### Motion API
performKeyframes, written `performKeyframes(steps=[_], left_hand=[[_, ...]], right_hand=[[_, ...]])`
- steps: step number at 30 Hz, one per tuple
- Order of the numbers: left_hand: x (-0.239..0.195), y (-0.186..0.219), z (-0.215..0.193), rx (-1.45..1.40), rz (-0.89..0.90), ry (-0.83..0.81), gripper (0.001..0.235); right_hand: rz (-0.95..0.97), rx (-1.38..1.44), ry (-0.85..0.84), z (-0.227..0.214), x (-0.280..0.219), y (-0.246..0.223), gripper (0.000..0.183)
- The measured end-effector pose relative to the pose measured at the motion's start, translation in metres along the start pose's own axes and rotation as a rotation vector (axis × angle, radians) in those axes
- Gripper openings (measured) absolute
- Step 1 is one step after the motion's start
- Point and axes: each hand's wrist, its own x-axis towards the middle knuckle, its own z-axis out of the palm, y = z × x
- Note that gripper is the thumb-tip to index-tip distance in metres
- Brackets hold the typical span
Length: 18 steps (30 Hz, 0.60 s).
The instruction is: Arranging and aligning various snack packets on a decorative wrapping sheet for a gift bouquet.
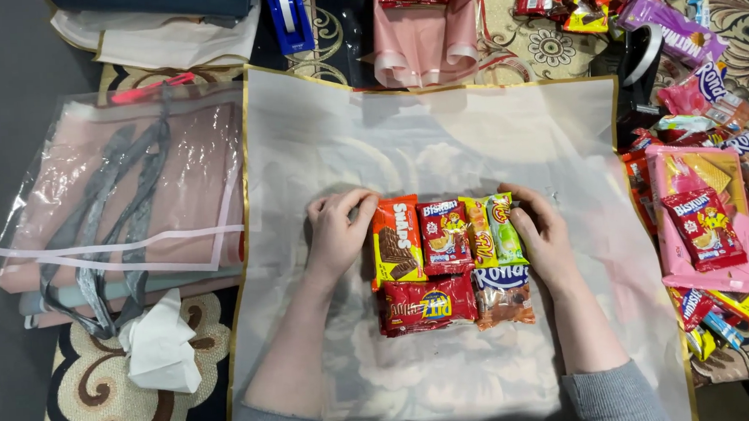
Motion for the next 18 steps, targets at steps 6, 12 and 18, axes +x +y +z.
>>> performKeyframes(steps=[6, 12, 18], left_hand=[[-0.005, 0.02, -0.011, -0.033, -0.097, 0.13, 0.025], [-0.005, 0.028, -0.004, 0.023, -0.141, 0.137, 0.031], [-0.003, 0.022, -0.007, -0.059, -0.192, 0.096, 0.021]], right_hand=[[0.15, 0.128, 0.121, -0.002, -0.002, -0.01, 0.045], [0.006, -0.246, -0.162, 0.011, 0.049, -0.078, 0.02], [0.307, -0.247, -0.702, 0.069, 0.114, -0.077, 0.028]])
